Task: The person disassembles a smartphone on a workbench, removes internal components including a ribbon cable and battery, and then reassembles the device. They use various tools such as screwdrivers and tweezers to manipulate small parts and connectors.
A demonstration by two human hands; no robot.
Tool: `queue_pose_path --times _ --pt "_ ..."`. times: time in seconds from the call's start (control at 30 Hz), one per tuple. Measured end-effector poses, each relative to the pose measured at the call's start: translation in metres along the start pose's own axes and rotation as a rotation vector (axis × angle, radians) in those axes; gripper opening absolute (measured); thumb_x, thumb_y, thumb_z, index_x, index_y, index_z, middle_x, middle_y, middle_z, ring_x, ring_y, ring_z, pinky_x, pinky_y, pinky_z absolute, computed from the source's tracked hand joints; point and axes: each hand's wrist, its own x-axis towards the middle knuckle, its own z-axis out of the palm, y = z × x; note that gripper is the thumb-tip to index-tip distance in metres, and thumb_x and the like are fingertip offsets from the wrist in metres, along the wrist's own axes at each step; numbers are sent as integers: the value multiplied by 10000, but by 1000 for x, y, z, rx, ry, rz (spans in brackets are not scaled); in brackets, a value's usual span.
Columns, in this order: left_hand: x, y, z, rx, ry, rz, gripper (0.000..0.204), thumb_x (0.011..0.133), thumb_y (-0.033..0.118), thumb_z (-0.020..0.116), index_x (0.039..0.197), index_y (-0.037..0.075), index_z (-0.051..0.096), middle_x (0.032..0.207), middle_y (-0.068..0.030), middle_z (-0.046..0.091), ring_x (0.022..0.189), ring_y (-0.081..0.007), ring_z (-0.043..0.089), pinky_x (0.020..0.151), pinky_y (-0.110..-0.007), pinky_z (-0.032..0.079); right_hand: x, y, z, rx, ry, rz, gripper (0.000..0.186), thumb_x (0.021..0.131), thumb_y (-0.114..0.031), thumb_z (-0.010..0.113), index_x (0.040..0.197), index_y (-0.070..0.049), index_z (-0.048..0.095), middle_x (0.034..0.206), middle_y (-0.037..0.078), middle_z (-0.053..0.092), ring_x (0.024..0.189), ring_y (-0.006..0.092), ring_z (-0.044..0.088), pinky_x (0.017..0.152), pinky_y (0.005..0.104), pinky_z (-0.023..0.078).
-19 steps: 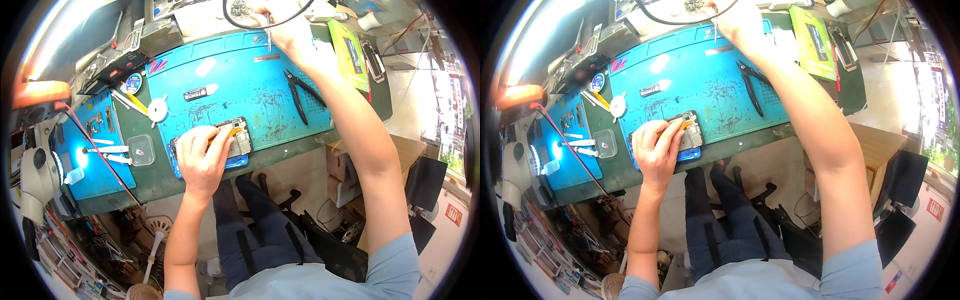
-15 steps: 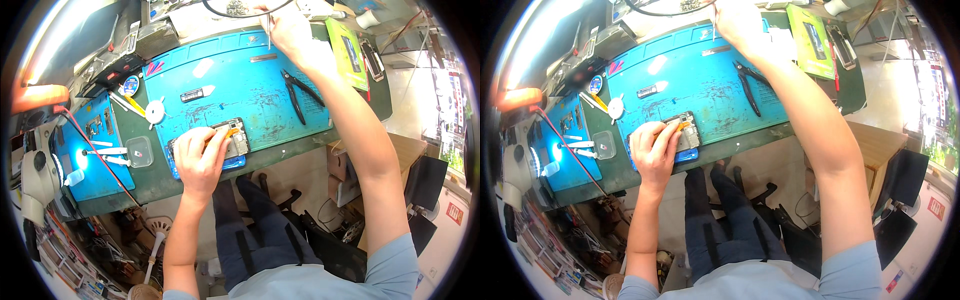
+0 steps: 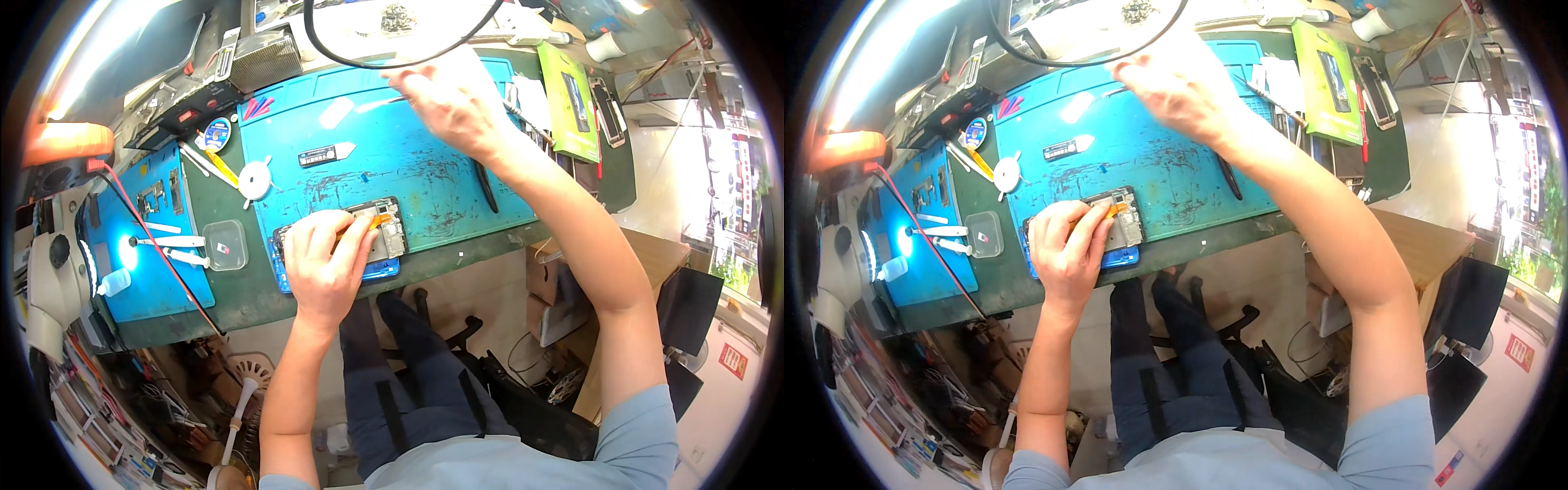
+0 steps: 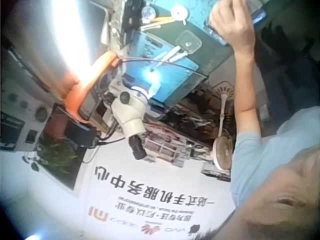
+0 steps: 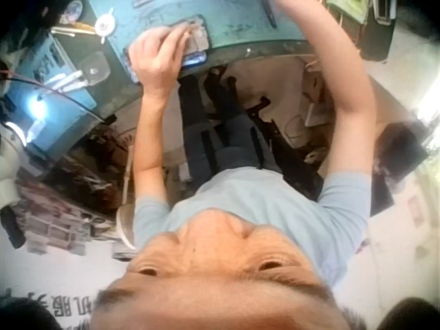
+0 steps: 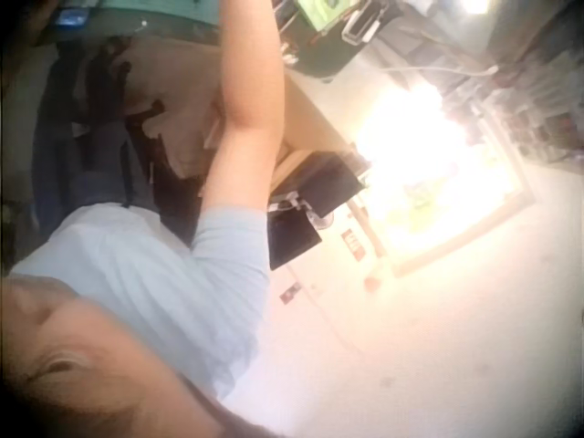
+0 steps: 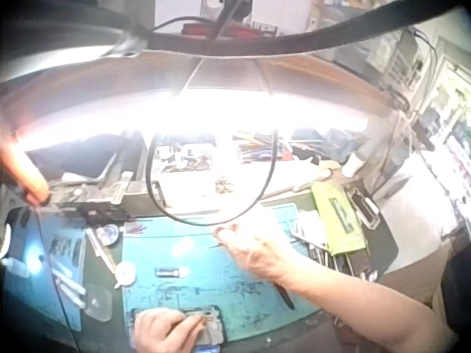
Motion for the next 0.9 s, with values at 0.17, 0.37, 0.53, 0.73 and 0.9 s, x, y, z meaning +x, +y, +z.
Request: queue_pose_path --times 0.17,0.37,0.53,0.73,0.9 --pt "0 -1 -1 -9 4 0 242 763 134 810 993 93 750 934 -8 621 904 -219 600 810 -382 466 -1 -10 17 214 -319 340 138 920 -171 665 1053 -137 676 989 76 633 899 306 658 799 404 533" --pt "0 -1 -1 -13 -2 -6 224 767 113 813 982 83 759 931 -17 623 906 -225 605 807 -383 465 4 2 31 272 -358 268 161 923 -212 668 1036 -98 672 985 95 647 907 317 659 787 401 535" --pt "0 -1 -1 -11 1 -9 226 764 107 815 980 82 756 927 -18 622 907 -226 605 808 -385 464 17 5 31 196 -468 167 146 911 -195 657 1001 -80 662 955 101 643 924 310 659 781 401 532" --pt "0 -2 0 4 -1 9 264 753 128 814 1007 93 749 941 -4 619 912 -211 600 808 -381 465 20 1 38 376 -404 285 126 886 -166 623 884 -44 591 873 128 611 876 334 653 753 424 524" --pt "1 -1 -1 -18 -6 -7 240 757 100 818 989 83 758 929 -18 622 904 -225 606 800 -380 461 31 6 31 181 -550 60 125 865 -155 636 895 -47 581 849 146 605 861 357 644 752 443 519"
